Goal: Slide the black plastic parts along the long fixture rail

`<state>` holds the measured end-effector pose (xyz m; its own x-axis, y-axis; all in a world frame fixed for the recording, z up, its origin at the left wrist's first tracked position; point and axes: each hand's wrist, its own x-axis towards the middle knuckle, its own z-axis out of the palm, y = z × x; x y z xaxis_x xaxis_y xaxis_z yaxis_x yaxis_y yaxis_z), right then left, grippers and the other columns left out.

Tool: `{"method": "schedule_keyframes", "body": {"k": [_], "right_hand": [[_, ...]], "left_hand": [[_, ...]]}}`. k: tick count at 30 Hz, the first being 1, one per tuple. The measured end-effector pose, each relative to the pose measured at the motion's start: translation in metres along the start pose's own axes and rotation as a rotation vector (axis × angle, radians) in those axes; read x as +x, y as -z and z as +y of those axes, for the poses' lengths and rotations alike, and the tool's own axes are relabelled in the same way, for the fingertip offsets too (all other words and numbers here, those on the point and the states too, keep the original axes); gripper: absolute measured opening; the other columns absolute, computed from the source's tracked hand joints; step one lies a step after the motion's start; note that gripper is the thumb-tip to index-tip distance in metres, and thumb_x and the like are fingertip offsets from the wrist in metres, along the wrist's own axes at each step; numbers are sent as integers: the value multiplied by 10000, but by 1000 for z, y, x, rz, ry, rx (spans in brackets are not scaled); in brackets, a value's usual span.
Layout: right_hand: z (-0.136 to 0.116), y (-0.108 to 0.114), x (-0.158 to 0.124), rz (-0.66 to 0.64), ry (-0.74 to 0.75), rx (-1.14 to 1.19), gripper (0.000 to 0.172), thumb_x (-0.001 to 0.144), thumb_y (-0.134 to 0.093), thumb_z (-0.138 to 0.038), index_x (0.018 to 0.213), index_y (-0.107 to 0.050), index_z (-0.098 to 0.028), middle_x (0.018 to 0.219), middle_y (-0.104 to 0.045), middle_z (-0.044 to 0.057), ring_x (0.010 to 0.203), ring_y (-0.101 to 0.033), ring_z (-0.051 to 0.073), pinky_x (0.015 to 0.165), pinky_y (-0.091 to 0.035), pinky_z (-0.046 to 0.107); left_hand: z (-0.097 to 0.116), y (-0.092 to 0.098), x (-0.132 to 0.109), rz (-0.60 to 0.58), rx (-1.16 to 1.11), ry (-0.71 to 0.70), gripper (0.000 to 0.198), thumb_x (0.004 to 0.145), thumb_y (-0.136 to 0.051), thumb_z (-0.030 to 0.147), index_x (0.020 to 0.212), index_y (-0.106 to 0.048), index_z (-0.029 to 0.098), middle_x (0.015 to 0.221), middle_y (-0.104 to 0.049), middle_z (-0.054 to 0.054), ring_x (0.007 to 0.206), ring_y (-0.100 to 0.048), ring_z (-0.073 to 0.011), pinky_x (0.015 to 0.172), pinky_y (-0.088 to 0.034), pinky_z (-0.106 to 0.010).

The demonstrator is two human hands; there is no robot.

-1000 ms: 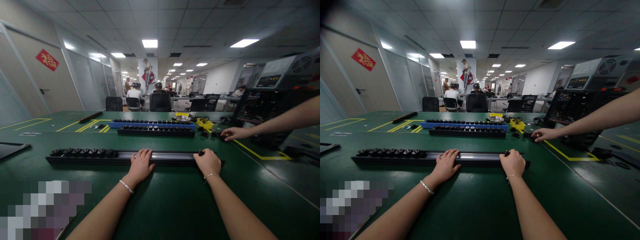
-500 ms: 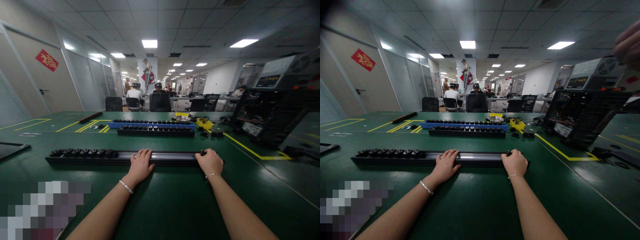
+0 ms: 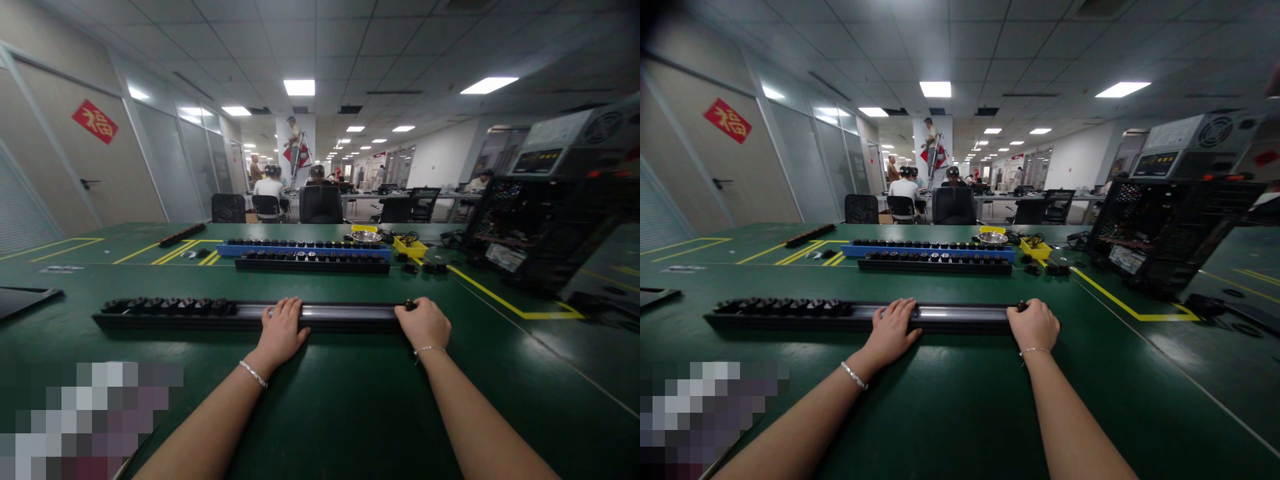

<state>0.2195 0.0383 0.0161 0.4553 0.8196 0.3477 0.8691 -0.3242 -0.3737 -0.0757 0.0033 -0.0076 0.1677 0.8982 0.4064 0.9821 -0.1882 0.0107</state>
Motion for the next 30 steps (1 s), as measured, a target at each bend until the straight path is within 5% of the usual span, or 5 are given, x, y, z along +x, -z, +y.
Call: {"method": "schedule_keyframes", "body": {"k": [14, 30], "right_hand": [[8, -3, 4, 24, -58, 36, 376, 720, -455, -421, 944, -576, -145, 945, -615, 110, 911, -545, 255, 883, -331, 440], [11, 0, 5, 54, -72, -3, 415, 718, -450, -410, 989, -598, -133, 977, -617, 141, 930, -534, 280, 790, -385, 397]], "left_hand": [[0, 2, -2, 4, -4, -10, 511, 811, -474, 421, 1270, -421, 203, 1368, -432, -93, 1279, -321, -263, 1015, -243, -476], [1, 5, -1, -38, 5, -11, 487, 814, -483, 410, 1262, -432, 226, 1370, -424, -94, 1286, -309, -268, 1004, -260, -492]]}}
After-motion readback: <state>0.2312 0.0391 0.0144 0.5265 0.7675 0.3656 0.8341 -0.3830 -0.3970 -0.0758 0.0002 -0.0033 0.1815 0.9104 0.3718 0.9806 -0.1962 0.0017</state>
